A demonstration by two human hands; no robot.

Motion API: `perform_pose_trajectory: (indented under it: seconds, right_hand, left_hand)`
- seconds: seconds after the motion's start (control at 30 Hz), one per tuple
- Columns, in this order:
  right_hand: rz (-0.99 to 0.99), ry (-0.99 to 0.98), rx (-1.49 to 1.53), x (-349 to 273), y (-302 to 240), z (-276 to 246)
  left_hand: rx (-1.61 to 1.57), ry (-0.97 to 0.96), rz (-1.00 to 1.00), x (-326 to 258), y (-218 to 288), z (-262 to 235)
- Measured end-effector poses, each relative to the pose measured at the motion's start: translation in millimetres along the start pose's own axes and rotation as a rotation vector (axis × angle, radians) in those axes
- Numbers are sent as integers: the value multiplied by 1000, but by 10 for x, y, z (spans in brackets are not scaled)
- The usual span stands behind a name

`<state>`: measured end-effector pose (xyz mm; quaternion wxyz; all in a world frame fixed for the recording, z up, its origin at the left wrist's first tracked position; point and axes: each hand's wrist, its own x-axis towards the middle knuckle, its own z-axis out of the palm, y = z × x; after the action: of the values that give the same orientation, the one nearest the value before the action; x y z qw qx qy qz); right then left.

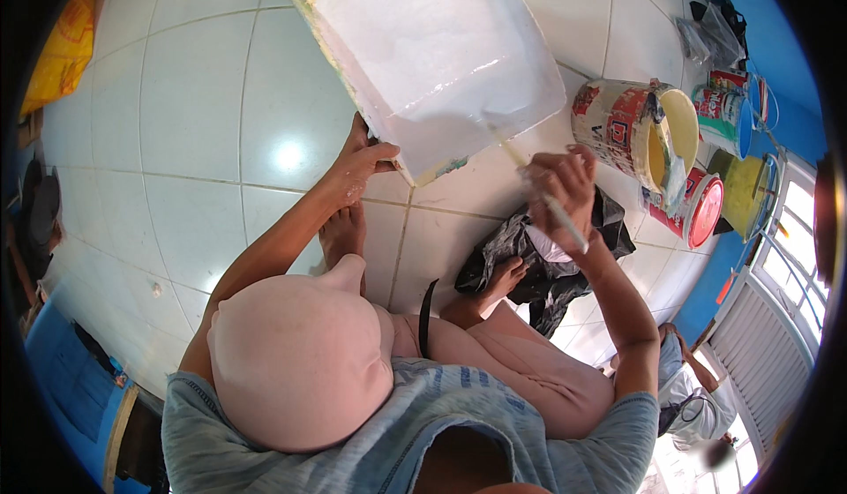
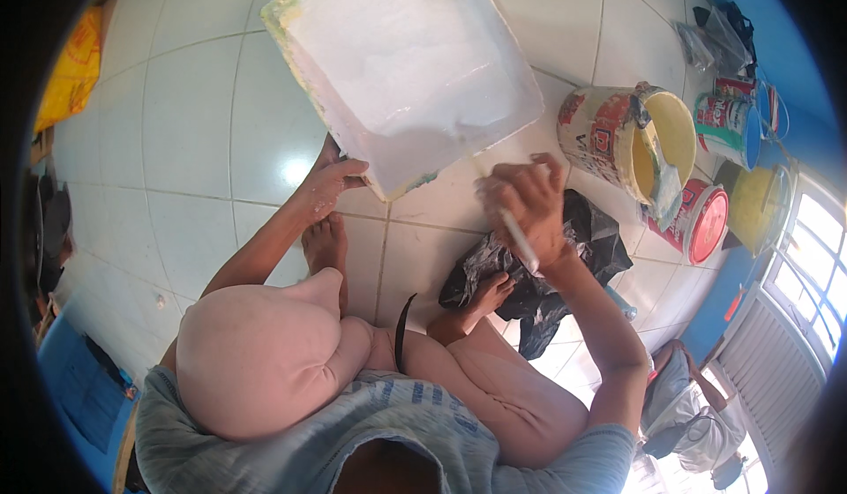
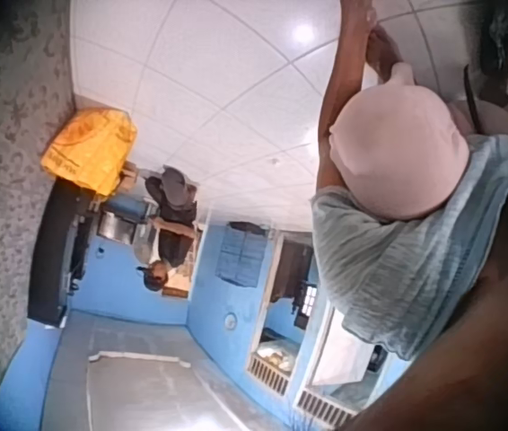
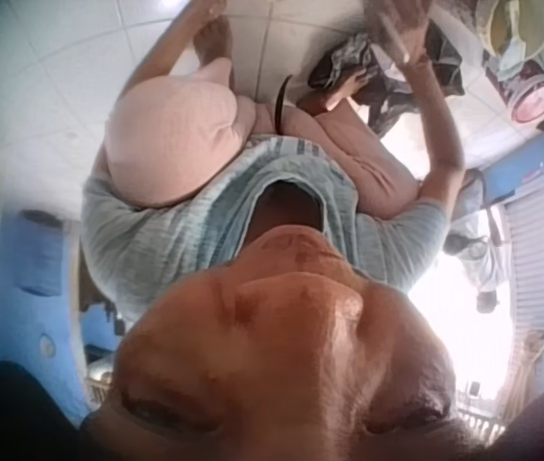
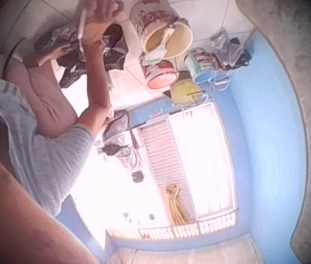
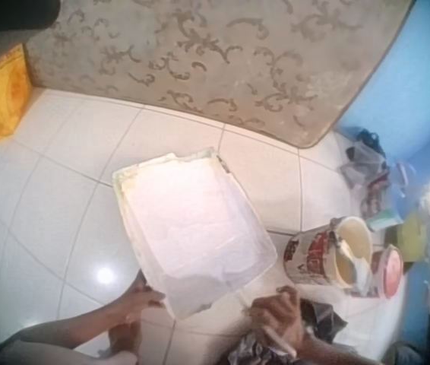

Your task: The person pours white paint from a bucket into a paint tray and spreads it with a brush. They then open a second bucket, pour more paint into the tray, and use a roller to load it with paint before moving the tray.

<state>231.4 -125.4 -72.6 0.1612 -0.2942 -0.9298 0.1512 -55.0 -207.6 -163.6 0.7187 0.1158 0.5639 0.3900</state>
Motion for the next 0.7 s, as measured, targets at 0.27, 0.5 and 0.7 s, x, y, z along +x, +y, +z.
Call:
perform_pose_trajectory:
  seconds: [0.27, 0.5, 0.7]
  right_hand:
    - [38, 77, 60, 182, 178, 20]
    - [138, 99, -157, -49, 440, -141]
    - [27, -9, 105, -87, -73, -5]
  left_hand:
    - [47, -25, -9, -5, 10, 24]
    - [72, -45, -13, 28, 19, 10]
    - [61, -39, -3, 18, 16, 41]
